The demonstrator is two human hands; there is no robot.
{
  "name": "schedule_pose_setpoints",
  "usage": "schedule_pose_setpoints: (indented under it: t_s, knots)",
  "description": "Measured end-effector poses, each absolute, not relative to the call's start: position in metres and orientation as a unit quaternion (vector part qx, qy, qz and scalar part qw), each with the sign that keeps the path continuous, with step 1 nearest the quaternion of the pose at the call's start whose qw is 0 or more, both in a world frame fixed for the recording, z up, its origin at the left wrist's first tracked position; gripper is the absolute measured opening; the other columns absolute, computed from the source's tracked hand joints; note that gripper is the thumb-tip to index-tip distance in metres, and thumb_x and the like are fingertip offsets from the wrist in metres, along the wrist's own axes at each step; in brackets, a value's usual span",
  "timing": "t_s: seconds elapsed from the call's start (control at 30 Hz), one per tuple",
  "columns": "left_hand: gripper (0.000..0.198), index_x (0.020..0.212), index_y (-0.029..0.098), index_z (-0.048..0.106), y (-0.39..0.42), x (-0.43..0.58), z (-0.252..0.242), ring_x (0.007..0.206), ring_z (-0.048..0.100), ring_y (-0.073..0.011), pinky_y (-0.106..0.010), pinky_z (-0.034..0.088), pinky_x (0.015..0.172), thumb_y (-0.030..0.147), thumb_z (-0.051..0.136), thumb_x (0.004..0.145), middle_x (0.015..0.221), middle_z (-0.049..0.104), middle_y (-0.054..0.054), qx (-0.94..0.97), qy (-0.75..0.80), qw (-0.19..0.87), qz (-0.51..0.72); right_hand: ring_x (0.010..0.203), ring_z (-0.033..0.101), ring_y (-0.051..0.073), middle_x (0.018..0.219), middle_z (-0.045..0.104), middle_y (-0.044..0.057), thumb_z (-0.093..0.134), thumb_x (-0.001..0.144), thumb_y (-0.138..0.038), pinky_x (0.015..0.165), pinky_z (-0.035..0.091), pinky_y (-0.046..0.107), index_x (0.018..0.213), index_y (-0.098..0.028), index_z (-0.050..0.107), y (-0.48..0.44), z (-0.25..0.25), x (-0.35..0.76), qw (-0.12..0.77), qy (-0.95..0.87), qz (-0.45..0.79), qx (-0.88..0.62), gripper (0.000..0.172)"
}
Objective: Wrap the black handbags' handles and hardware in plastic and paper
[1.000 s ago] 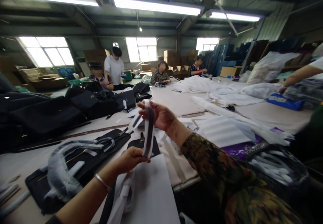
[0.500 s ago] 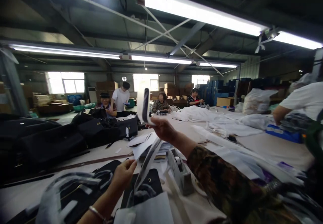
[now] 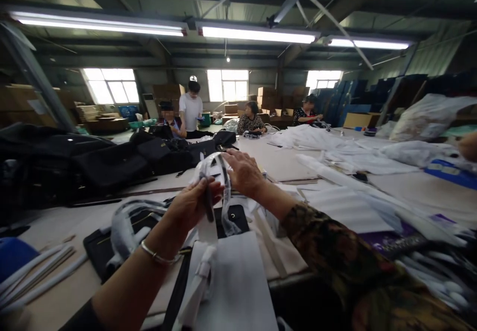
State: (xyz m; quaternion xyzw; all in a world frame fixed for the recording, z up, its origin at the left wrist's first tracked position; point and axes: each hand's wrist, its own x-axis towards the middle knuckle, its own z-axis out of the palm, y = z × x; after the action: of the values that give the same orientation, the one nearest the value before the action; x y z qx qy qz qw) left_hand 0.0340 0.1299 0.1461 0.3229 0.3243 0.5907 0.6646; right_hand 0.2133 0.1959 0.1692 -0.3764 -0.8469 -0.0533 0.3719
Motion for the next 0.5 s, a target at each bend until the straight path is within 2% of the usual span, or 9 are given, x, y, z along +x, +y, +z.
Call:
schedule_pose_setpoints:
  t_s: [0.07, 0.1, 0.13, 0.2, 0.33, 0.5]
  knots:
    - [0.01, 0.099, 0.016, 0.066, 0.141, 0.031, 0.148, 0.086, 0.073, -0.0182, -0.033, 0.059, 0.08, 0.021, 0.058, 0.095, 0.09, 0.075, -0.007, 0.293, 0.296, 0.642, 0.643, 0.101, 0.062, 0.025, 0.114, 0.068, 0.013, 0.05, 0.096, -0.035, 0.089, 0.048, 0.038, 0.12, -0.016, 0.067, 0.178, 0.153, 0.209, 0.415, -0.818, 0.113, -0.381, 0.035]
    - [0.011, 0.1, 0.016, 0.067, 0.145, 0.03, 0.148, 0.089, 0.073, -0.018, -0.034, 0.059, 0.085, 0.018, 0.057, 0.095, 0.093, 0.076, -0.006, 0.286, 0.28, 0.636, 0.66, 0.086, 0.063, 0.022, 0.097, 0.07, 0.009, 0.048, 0.097, -0.042, 0.078, 0.049, 0.034, 0.109, -0.016, 0.071, 0.169, 0.143, 0.206, 0.413, -0.805, 0.199, -0.376, 0.036]
    - [0.013, 0.1, 0.017, 0.067, 0.148, 0.028, 0.148, 0.092, 0.073, -0.018, -0.036, 0.058, 0.09, 0.014, 0.056, 0.094, 0.095, 0.076, -0.006, 0.282, 0.268, 0.633, 0.669, 0.073, 0.06, 0.019, 0.083, 0.068, 0.006, 0.047, 0.097, -0.048, 0.069, 0.048, 0.03, 0.099, -0.015, 0.072, 0.16, 0.134, 0.204, 0.399, -0.793, 0.274, -0.369, 0.041]
    - [0.017, 0.101, 0.017, 0.068, 0.151, 0.028, 0.147, 0.095, 0.073, -0.0186, -0.039, 0.056, 0.097, 0.009, 0.056, 0.092, 0.098, 0.076, -0.006, 0.278, 0.257, 0.632, 0.676, 0.06, 0.053, 0.014, 0.067, 0.061, 0.002, 0.047, 0.095, -0.057, 0.058, 0.041, 0.026, 0.086, -0.014, 0.07, 0.148, 0.118, 0.199, 0.38, -0.755, 0.392, -0.363, 0.05]
    - [0.015, 0.1, 0.012, 0.069, 0.148, 0.036, 0.141, 0.094, 0.074, -0.0222, -0.04, 0.055, 0.098, 0.007, 0.062, 0.087, 0.096, 0.077, -0.011, 0.29, 0.28, 0.644, 0.65, 0.055, 0.047, 0.01, 0.066, 0.06, 0.001, 0.053, 0.089, -0.059, 0.054, 0.037, 0.024, 0.078, -0.012, 0.066, 0.144, 0.106, 0.195, 0.393, -0.672, 0.519, -0.352, 0.05]
    - [0.02, 0.1, 0.011, 0.071, 0.142, 0.05, 0.129, 0.096, 0.073, -0.0236, -0.036, 0.055, 0.095, 0.013, 0.073, 0.081, 0.095, 0.078, -0.013, 0.315, 0.307, 0.667, 0.601, 0.054, 0.046, 0.01, 0.06, 0.056, 0.0, 0.06, 0.086, -0.047, 0.052, 0.036, 0.023, 0.066, -0.014, 0.061, 0.153, 0.109, 0.196, 0.416, -0.697, 0.472, -0.344, 0.038]
